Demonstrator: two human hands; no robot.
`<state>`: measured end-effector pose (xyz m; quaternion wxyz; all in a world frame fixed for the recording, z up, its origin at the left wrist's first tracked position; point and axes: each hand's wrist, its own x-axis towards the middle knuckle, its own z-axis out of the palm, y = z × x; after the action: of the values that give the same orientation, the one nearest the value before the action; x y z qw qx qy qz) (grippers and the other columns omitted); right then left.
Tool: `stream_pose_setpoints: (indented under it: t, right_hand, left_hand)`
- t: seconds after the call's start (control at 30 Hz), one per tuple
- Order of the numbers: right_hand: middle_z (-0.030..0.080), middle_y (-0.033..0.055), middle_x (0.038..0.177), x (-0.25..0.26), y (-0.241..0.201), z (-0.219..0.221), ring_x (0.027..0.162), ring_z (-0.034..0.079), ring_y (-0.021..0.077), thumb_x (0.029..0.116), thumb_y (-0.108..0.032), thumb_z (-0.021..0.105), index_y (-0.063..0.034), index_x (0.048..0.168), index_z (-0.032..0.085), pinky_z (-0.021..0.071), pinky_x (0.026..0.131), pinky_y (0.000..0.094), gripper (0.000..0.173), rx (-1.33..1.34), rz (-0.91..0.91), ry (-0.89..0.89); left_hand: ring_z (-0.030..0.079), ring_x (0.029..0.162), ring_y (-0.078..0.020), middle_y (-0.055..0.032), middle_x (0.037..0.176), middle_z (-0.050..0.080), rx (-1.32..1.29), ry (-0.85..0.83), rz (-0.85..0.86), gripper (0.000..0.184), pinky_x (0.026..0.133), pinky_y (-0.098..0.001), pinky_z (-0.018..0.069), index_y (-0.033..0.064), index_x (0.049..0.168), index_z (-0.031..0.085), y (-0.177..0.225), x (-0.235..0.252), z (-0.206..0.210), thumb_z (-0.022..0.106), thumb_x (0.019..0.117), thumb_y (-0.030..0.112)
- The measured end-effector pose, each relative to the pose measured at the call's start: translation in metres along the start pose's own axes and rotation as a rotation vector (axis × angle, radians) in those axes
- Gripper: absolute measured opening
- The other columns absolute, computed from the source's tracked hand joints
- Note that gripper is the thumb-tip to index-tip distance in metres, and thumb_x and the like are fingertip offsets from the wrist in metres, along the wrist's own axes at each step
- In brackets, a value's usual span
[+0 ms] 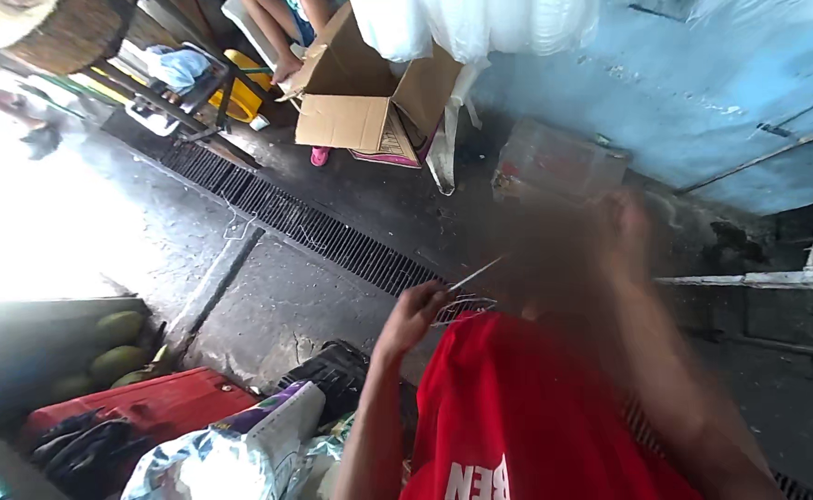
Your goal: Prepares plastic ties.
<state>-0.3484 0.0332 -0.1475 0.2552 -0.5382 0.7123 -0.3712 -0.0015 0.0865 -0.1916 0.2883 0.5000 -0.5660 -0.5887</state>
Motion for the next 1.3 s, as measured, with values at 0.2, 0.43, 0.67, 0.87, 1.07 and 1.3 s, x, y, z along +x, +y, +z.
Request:
stream_pose_setpoints:
  t: [0.2,0.43,0.67,0.87,1.07,1.3]
  right_hand:
    - [0.062,0.0091,0.109,0.061,0.055,0.018,0.088,0.066,0.0147,0.1073,-0.024,0.050,0.0001,0.127,0.053,0.0596,0.080,0.0347,0.031,0.281,0.281,0.024]
    - [0.063,0.0205,0.109,0.110,0.038,0.113,0.090,0.066,0.0224,0.1062,-0.021,0.049,0.0093,0.124,0.055,0.0579,0.082,0.0411,0.036,0.101,0.071,-0.376]
    - [0.059,0.0180,0.138,0.092,-0.101,0.273,0.131,0.055,0.0295,0.0932,-0.037,0.071,-0.0027,0.139,0.058,0.0469,0.110,0.0488,0.059,0.184,-0.554,-1.134]
    - [0.056,0.0127,0.145,0.077,-0.195,0.360,0.136,0.052,0.0265,0.0928,-0.037,0.074,-0.0101,0.152,0.047,0.0419,0.114,0.0506,0.070,0.341,-0.662,-1.632]
    - [0.060,-0.0022,0.072,0.125,-0.223,0.404,0.065,0.057,0.0041,0.1048,-0.020,0.052,-0.0024,0.100,0.067,0.0530,0.065,0.0246,0.024,0.638,-0.328,-1.833]
    - [0.043,-0.0100,0.062,0.213,-0.297,0.453,0.052,0.043,0.0009,0.1064,-0.031,0.046,-0.0192,0.095,0.061,0.0432,0.053,0.0180,0.022,0.682,-0.033,-1.579]
  left_hand:
    - [0.052,0.060,-0.0019,0.0035,0.072,0.060,0.394,0.336,-0.188,0.022,0.059,-0.0250,0.0468,0.0049,0.096,0.070,-0.032,-0.066,-0.109,0.054,0.1017,0.020]
    - [0.054,0.062,-0.0073,-0.0002,0.075,0.062,0.420,0.684,-0.293,0.018,0.060,-0.0312,0.0489,0.0053,0.096,0.068,-0.010,-0.082,-0.158,0.057,0.1022,0.018]
    - [0.059,0.066,-0.0072,0.0000,0.076,0.065,0.477,0.699,-0.359,0.014,0.065,-0.0313,0.0526,0.0070,0.100,0.071,0.061,-0.022,-0.167,0.062,0.1005,0.017]
    - [0.055,0.059,-0.0018,0.0058,0.072,0.061,0.213,0.747,-0.239,0.029,0.056,-0.0204,0.0497,0.0093,0.107,0.067,0.106,0.011,-0.188,0.053,0.1026,0.034]
    - [0.054,0.057,-0.0059,0.0040,0.073,0.059,-0.101,0.952,-0.125,0.069,0.052,-0.0214,0.0494,0.0133,0.127,0.060,0.071,0.007,-0.251,0.041,0.0971,0.073]
    - [0.067,0.110,-0.0179,-0.0052,0.123,0.069,-0.095,1.149,-0.102,0.064,0.095,-0.0402,0.0557,0.0101,0.147,0.049,-0.004,0.017,-0.359,0.034,0.1064,0.057]
